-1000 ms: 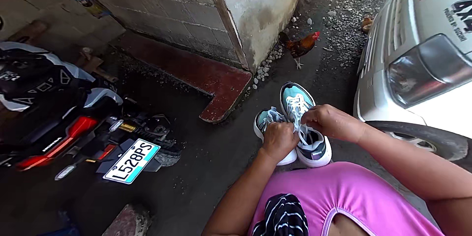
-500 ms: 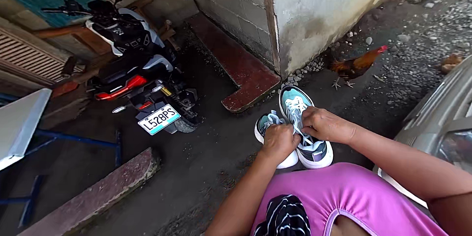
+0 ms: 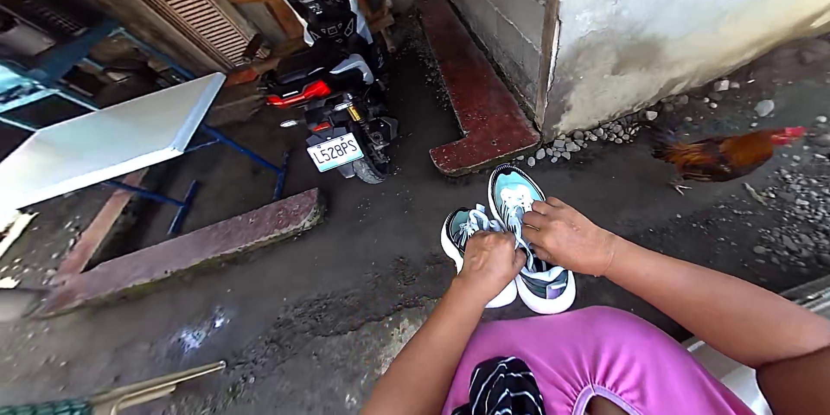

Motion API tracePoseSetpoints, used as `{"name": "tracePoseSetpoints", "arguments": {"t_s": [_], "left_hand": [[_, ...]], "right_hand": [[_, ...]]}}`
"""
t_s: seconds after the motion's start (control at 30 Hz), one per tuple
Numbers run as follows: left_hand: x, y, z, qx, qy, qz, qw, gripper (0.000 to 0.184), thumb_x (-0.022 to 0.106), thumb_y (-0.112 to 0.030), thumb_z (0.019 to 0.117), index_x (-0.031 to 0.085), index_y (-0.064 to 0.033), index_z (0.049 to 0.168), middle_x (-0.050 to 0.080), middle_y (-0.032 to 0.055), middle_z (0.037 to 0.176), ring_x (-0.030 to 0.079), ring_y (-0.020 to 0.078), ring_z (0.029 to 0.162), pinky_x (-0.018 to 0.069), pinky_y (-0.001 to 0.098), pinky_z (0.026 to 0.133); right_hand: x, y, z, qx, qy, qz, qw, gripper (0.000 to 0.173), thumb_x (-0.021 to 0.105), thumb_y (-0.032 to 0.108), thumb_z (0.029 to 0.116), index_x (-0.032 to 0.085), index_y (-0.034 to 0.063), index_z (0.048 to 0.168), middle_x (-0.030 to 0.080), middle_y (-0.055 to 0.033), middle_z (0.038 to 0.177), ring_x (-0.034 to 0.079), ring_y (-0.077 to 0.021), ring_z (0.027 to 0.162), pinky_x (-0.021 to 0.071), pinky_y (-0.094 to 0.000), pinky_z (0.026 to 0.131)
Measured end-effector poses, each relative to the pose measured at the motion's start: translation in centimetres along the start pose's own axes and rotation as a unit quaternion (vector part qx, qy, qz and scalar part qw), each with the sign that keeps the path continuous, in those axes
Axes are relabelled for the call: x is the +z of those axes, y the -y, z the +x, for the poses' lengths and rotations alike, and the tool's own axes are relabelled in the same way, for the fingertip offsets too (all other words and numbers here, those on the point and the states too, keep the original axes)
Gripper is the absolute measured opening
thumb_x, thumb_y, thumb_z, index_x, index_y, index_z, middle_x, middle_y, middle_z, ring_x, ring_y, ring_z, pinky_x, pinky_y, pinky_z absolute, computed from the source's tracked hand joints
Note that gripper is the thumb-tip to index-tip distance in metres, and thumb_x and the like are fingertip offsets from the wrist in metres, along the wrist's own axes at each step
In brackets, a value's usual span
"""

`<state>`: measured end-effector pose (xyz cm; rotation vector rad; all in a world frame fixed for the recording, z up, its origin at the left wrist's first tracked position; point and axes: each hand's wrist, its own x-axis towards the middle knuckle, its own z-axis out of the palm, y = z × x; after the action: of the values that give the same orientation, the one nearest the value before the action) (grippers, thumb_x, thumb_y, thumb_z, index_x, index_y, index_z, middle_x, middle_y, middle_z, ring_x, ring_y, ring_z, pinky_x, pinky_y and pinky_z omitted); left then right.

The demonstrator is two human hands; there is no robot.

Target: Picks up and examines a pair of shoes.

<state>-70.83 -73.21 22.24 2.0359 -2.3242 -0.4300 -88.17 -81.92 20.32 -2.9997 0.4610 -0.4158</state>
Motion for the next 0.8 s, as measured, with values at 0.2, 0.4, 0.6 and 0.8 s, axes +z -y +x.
{"name": "tracePoseSetpoints", "arguments": {"t_s": [0.2,0.4,0.6,0.8], "left_hand": [[0.7,0.7,-2.0,-0.012,0.017,-0.012,1.0,0.038,0.048,-0.027,0.0996,0.068,0.0039,0.09,0.073,0.0212,0.092,0.072,0.0371,0.096,0.0527,0.0541,0.087],[0.3,2.3,-4.4,-0.017,0.019,-0.029,0.999,0.038,0.048,-0.027,0.0997,0.068,0.0036,0.09,0.073,0.0211,0.093,0.072,0.037,0.097,0.0522,0.0548,0.087],[-0.2,4.3,-6.6,-0.008,-0.027,-0.021,0.999,0.035,0.051,-0.025,0.0973,0.067,0.0036,0.086,0.072,0.0208,0.087,0.073,0.0371,0.091,0.0534,0.0541,0.083],[-0.5,5.9,-8.2,-0.003,-0.036,-0.025,0.999,0.035,0.051,-0.024,0.0973,0.068,0.0044,0.087,0.073,0.0214,0.088,0.073,0.0374,0.092,0.0534,0.0543,0.083]], "right_hand": [[0.7,1.4,0.7,0.016,-0.015,0.015,1.0,0.013,0.06,0.009,0.091,0.07,0.0023,0.087,0.068,-0.0151,0.089,0.066,-0.0374,0.092,0.052,-0.0518,0.075],[-1.7,3.8,2.3,0.005,0.134,0.114,0.984,0.024,0.076,0.022,0.0898,0.075,0.0025,0.103,0.068,-0.0162,0.116,0.06,-0.0389,0.114,0.0488,-0.0552,0.095],[-2.2,5.5,3.2,-0.025,0.157,0.127,0.979,0.025,0.065,0.024,0.0988,0.077,0.0039,0.092,0.067,-0.0132,0.129,0.057,-0.0376,0.122,0.0454,-0.0545,0.101],[-2.2,7.1,4.4,-0.052,0.141,0.15,0.977,0.027,0.065,0.024,0.0977,0.076,0.0043,0.083,0.065,-0.0144,0.134,0.054,-0.0381,0.129,0.0433,-0.0541,0.106]]}}
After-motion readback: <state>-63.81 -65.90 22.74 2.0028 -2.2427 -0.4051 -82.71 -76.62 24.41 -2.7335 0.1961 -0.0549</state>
